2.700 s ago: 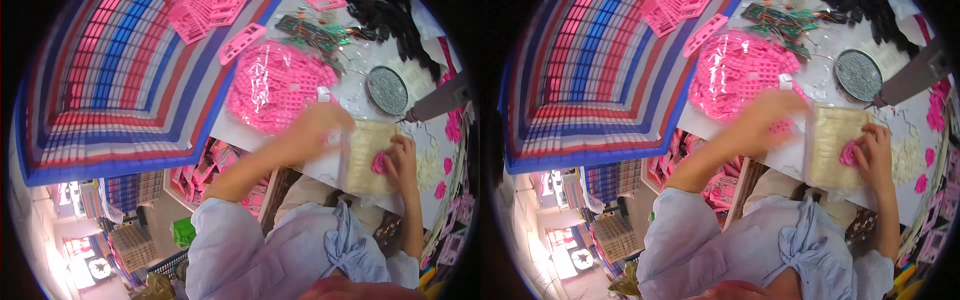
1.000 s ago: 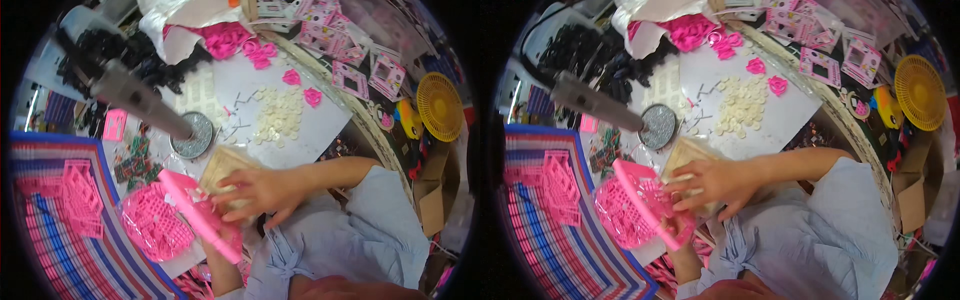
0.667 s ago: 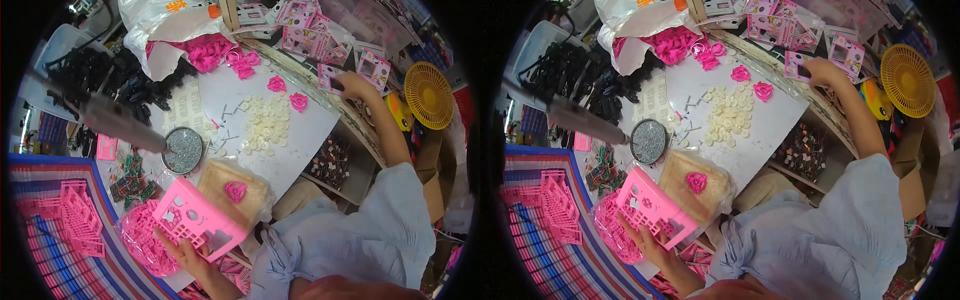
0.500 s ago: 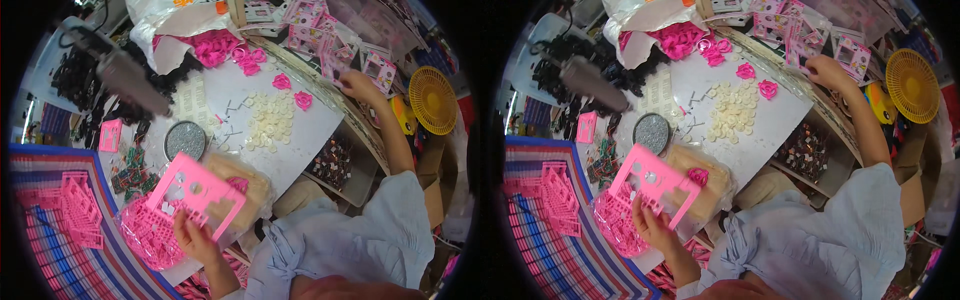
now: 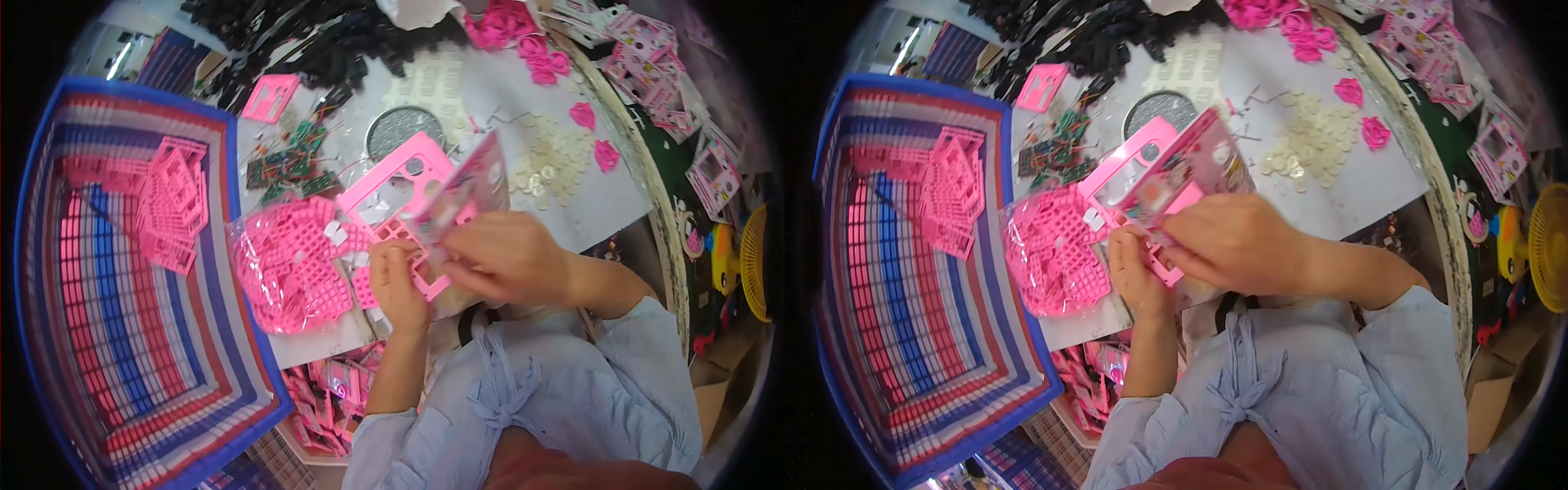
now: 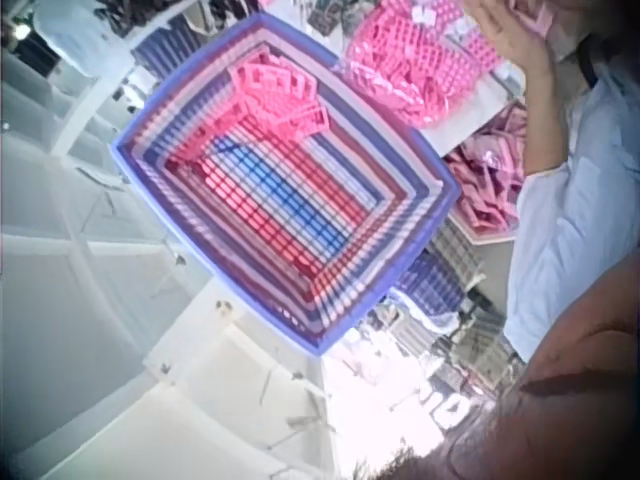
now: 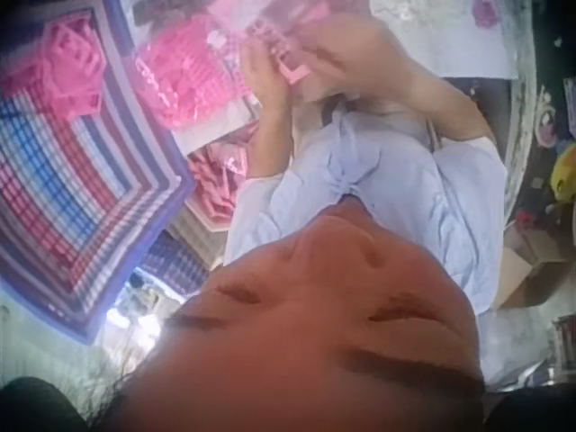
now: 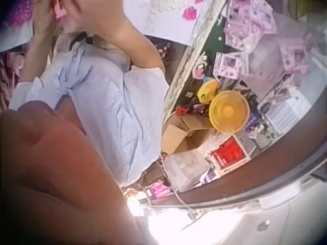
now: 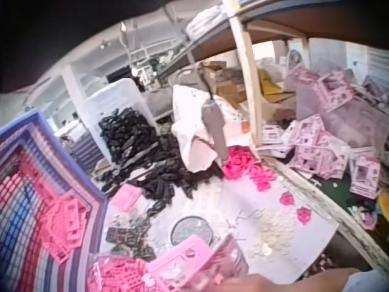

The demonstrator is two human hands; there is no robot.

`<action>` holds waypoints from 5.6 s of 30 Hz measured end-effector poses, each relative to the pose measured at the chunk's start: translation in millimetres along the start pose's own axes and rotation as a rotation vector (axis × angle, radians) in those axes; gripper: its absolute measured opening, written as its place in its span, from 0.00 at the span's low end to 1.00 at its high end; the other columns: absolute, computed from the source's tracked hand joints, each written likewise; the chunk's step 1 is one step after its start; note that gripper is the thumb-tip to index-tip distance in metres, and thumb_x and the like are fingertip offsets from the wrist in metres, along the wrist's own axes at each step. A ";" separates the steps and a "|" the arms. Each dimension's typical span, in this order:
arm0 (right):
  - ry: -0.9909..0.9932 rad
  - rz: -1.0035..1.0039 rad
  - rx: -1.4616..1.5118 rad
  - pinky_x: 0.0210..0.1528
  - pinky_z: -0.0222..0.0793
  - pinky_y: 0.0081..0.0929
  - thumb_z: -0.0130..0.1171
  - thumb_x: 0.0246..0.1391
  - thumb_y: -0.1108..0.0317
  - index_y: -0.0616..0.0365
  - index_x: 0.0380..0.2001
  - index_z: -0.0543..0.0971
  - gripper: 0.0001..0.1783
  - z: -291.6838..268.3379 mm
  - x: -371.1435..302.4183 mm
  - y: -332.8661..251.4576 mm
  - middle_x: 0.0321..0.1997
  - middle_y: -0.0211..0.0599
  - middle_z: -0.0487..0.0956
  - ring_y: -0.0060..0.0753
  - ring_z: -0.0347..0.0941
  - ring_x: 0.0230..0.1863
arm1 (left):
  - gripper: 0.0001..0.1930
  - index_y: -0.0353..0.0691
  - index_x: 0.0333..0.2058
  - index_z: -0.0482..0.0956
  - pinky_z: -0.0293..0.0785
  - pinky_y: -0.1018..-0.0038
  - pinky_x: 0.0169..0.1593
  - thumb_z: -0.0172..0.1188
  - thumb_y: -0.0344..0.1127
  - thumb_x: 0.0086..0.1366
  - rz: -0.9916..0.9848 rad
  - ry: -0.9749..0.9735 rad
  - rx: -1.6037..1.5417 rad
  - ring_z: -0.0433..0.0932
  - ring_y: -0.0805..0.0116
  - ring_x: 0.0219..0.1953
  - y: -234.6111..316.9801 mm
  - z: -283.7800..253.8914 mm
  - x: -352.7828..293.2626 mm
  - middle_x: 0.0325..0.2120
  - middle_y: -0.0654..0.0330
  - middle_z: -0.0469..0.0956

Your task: Assembling plastic toy components and electronic circuit boards using a hot glue gun at a factory workbench.

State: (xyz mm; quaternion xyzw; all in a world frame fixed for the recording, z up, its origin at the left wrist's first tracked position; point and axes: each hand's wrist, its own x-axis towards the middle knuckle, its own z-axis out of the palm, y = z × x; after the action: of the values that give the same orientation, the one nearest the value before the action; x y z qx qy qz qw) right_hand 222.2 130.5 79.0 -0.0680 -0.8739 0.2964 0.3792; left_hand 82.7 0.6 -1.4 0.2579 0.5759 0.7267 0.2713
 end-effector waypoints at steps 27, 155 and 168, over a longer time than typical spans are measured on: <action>0.133 0.614 0.802 0.53 0.67 0.26 0.55 0.66 0.58 0.65 0.58 0.68 0.25 56.8 -14.5 35.7 0.49 0.36 0.74 0.24 0.71 0.48 | 0.35 0.27 0.68 0.52 0.69 0.70 0.44 0.54 0.32 0.66 0.120 0.231 0.128 0.68 0.67 0.41 21.5 7.2 -0.1 0.54 0.51 0.63; -0.645 -0.092 -0.113 0.70 0.58 0.50 0.62 0.51 0.59 0.56 0.58 0.74 0.31 -4.0 -29.8 116.5 0.71 0.44 0.64 0.59 0.55 0.71 | 0.22 0.45 0.44 0.81 0.65 0.51 0.59 0.70 0.43 0.48 0.502 -0.767 0.980 0.71 0.51 0.58 14.4 -43.2 -16.6 0.53 0.56 0.77; -0.424 0.029 -0.224 0.62 0.64 0.45 0.61 0.53 0.60 0.57 0.54 0.77 0.26 6.5 -57.9 101.9 0.68 0.44 0.68 0.53 0.66 0.62 | 0.25 0.42 0.46 0.82 0.65 0.50 0.62 0.72 0.43 0.49 0.474 -0.719 0.979 0.67 0.42 0.62 -7.0 -45.4 -9.2 0.57 0.50 0.72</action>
State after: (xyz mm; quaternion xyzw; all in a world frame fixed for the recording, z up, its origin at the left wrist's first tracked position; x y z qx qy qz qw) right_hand 247.6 190.6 -18.5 -0.0584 -0.9603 0.2108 0.1730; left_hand 58.8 -36.2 -18.0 0.6988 0.6411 0.2891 0.1306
